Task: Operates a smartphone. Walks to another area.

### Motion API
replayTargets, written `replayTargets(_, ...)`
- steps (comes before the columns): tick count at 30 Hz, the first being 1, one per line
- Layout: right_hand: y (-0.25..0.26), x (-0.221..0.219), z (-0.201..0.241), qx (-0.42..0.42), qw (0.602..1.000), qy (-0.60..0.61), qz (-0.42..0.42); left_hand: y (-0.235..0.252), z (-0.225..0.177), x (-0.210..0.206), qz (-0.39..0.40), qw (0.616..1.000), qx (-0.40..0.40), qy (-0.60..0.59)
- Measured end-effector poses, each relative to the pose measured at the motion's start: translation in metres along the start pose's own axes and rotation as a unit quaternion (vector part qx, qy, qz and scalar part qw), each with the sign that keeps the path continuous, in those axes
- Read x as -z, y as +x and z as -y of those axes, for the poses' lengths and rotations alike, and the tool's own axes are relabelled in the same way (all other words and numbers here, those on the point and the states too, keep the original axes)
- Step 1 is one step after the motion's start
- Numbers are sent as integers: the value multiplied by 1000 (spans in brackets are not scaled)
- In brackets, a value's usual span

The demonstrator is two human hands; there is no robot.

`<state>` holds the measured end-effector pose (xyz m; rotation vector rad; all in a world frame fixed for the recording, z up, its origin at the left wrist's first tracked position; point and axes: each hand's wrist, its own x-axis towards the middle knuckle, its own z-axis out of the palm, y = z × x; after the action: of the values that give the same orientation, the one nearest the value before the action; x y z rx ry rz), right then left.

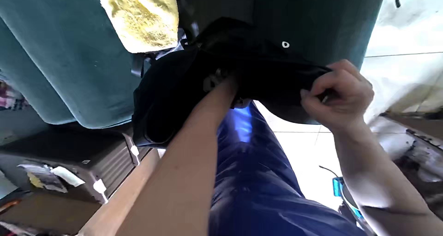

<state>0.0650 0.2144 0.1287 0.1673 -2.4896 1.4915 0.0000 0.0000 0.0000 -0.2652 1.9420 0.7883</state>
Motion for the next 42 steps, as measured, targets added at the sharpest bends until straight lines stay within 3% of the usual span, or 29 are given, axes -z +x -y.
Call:
replayTargets(2, 6, 1, 6, -5, 999, -8, 31, -15, 19, 34, -34, 960, -223, 167)
replayTargets(4, 15, -3, 14, -15, 998, -18, 65, -23, -42, 67, 22, 914, -229, 334)
replayTargets(6, 26, -6, 23, -45, 993, -23, 106, -49, -92, 91, 67, 835, -218, 501)
replayTargets(8, 31, -3, 35, -88, 985, -33, 145, -81, -79, 115, 7, 789, -359, 499)
replayTargets(9, 30, -1, 43, -100, 982, -34, 154, -104, -72, 126, -9, 794, -392, 465)
replayTargets(11, 26, 0, 61, -94, 985, -21, 145, -168, -63, 139, -65, 840, -392, 369)
replayTargets(14, 11, -5, 101, -74, 985, 51, 150, -253, -51, 118, -222, 909, -350, 41)
replayTargets(16, -2, -15, 131, -85, 978, 87, 168, -285, -58, 88, -241, 893, -302, -228)
replayTargets(18, -13, -23, 152, -108, 983, 70, 132, -302, -65, 64, -218, 871, -267, -351)
replayTargets(22, -29, -19, 172, -229, 961, 51, 143, -315, -47, 54, -102, 912, -270, -293)
replayTargets(24, -42, -18, 176, -248, 958, 80, 120, -317, -38, 56, -38, 921, -317, -223)
replayTargets(28, -54, -24, 191, -183, 981, 64, -32, -317, -32, 58, 64, 879, -456, -124)
replayTargets(33, -67, -24, 235, -223, 967, -16, -120, -334, -39, 67, 110, 876, -411, -226)
replayTargets(37, -98, -28, 254, -218, 953, -31, -210, -348, -31, 54, 136, 868, -439, -185)
replayTargets(42, -146, 0, 284, -301, 921, -24, -246, -376, -36, 21, 234, 851, -452, -128)
